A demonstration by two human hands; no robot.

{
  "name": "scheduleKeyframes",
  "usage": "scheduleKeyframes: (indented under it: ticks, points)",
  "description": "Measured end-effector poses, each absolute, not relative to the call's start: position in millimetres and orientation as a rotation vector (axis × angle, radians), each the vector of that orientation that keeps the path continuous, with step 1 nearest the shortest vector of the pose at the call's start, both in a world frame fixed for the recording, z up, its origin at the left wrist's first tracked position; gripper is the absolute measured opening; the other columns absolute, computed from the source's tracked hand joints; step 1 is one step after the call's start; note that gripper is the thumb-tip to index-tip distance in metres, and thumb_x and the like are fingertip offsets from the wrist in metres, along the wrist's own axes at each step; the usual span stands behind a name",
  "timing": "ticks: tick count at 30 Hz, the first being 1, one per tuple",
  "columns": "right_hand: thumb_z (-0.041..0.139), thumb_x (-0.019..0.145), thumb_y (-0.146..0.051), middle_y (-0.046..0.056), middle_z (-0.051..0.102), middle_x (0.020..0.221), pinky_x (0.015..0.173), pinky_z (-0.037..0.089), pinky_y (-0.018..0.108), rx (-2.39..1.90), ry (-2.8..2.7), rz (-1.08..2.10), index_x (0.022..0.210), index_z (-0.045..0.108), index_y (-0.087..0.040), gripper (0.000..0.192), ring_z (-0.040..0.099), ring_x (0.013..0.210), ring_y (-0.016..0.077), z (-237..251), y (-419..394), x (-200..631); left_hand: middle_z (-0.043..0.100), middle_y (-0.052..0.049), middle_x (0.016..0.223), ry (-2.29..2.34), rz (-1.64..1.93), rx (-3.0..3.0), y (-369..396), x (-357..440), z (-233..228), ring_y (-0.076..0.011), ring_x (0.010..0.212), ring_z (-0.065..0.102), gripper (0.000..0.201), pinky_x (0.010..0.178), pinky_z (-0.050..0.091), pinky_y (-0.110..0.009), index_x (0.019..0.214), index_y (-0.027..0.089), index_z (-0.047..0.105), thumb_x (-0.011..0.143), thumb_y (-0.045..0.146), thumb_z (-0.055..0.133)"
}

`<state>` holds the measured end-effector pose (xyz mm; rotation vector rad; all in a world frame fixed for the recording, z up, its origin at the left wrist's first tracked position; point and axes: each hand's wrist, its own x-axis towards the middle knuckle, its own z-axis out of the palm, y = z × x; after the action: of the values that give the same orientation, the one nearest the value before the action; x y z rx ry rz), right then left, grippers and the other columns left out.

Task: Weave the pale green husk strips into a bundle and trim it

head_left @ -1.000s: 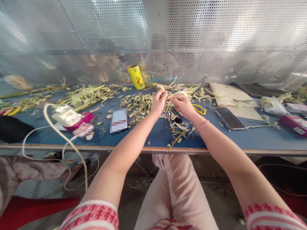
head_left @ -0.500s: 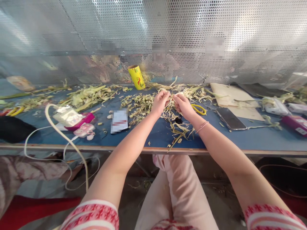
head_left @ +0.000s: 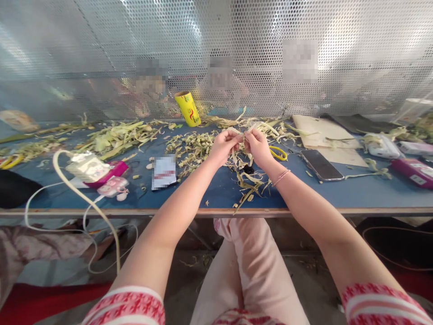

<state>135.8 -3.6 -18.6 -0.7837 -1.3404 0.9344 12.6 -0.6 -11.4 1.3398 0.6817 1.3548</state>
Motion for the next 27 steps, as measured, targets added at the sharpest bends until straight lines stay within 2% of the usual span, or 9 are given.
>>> scheduleKeyframes:
  ticks: [7, 12, 27]
  points:
    - [0.056, 0.084, -0.043, -0.007, 0.034, 0.05, 0.04, 0.022, 0.02, -0.743, -1.342, 0.986, 0.065, 0.034, -0.022, 0.036, 0.027, 0.042, 0.0056, -21, -1, 136, 0.053, 0.004, 0.055, 0.697, 1.37, 1.397, 1, 12, -12, -0.0023, 0.043, 0.038, 0.014, 0.043, 0.025, -0.018, 0.067, 0.014, 0.056, 0.069, 0.018, 0.07]
    - [0.058, 0.082, -0.045, -0.008, 0.032, 0.05, 0.039, 0.02, 0.019, -0.713, -1.302, 1.061, 0.065, 0.033, -0.022, 0.038, 0.025, 0.042, 0.0044, -19, -5, 133, 0.043, 0.007, 0.046, 0.729, 1.423, 1.428, 3, 10, -13, -0.003, 0.04, 0.036, 0.01, 0.042, 0.025, -0.018, 0.066, 0.015, 0.058, 0.066, 0.019, 0.067]
    - [0.055, 0.087, -0.041, -0.008, 0.027, 0.05, 0.038, 0.017, 0.02, -0.727, -1.23, 1.166, 0.069, 0.031, -0.022, 0.035, 0.022, 0.043, 0.005, -7, -15, 132, 0.042, 0.007, 0.044, 0.77, 1.449, 1.368, 0, 11, -10, -0.0014, 0.037, 0.03, 0.01, 0.039, 0.019, -0.019, 0.066, 0.014, 0.065, 0.061, 0.022, 0.07]
